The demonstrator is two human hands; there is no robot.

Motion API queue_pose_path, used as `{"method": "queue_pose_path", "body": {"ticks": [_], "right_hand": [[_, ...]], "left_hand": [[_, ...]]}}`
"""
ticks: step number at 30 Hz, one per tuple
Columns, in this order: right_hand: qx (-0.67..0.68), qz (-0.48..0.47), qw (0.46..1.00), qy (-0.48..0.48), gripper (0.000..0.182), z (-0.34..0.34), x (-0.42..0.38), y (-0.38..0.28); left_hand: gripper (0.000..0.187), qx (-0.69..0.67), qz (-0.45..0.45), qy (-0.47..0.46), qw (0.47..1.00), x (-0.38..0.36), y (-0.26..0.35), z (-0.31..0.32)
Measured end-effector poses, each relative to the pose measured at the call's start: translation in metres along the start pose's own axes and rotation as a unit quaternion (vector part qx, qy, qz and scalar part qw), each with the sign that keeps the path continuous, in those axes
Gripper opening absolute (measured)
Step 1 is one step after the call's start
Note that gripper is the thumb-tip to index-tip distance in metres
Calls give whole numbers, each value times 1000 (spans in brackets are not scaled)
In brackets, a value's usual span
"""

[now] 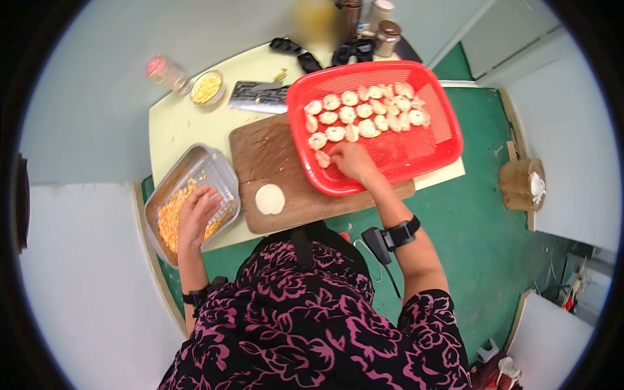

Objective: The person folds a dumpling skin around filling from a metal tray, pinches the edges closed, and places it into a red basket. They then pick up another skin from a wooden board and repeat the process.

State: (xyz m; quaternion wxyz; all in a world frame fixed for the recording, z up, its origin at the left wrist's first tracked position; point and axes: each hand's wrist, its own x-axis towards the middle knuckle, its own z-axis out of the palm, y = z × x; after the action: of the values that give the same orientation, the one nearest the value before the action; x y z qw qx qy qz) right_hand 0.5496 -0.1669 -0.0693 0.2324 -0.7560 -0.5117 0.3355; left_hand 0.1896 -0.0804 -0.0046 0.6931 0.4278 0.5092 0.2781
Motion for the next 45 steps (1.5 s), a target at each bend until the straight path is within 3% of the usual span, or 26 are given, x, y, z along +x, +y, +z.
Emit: {"method": "queue_pose_path", "body": {"ticks": [2,4,6,9,10,12,15,16,20,29,32,35,38,41,45], "right_hand": [[43,-21,989,137,17,-2,-3,-18],[141,-83,966,202,14,-6,-12,-48],[243,-132,952,131,12,0,-28,-83],[180,-296,938,-34,10,38,-42,-109],[155,-275,945,-82,15,57,-40,-111],[14,-147,986,-81,22,104,-28,-92],[-83,-163,982,49,29,132,-5,-76],[-63,-125,990,-2,31,128,-2,-77],[-120,-97,988,-12,36,133,1,-81],[-136,-86,987,27,14,151,2,-76],[-47,-114,992,-27,14,141,-1,-77],[79,-69,986,-132,16,104,-20,-93],[207,-85,973,-53,17,109,-28,-82],[169,-83,982,-23,21,107,-28,-89],[298,-136,940,-92,25,92,-30,-128]], "left_hand": [[33,1,3,0,1000,0,-1,-4],[33,-1,9,1,1000,2,2,-6],[32,-7,8,8,1000,1,2,-8],[33,-15,1,5,1000,7,-5,-11],[33,-14,-3,10,1000,7,-7,-9],[34,-17,-8,18,1000,-1,-9,-12],[37,-26,-5,15,1000,-7,-10,-12],[37,-32,-8,28,999,-9,-11,-14],[37,-33,-29,49,998,-14,-23,-25],[31,-38,-24,34,998,-11,-24,-28],[32,-36,-24,26,999,-9,-21,-23],[33,-33,-18,11,999,-6,-19,-24],[35,-22,-19,5,1000,1,-17,-19],[37,-7,-31,-21,999,3,-19,-14],[47,-35,-34,-104,993,10,-25,19]]}}
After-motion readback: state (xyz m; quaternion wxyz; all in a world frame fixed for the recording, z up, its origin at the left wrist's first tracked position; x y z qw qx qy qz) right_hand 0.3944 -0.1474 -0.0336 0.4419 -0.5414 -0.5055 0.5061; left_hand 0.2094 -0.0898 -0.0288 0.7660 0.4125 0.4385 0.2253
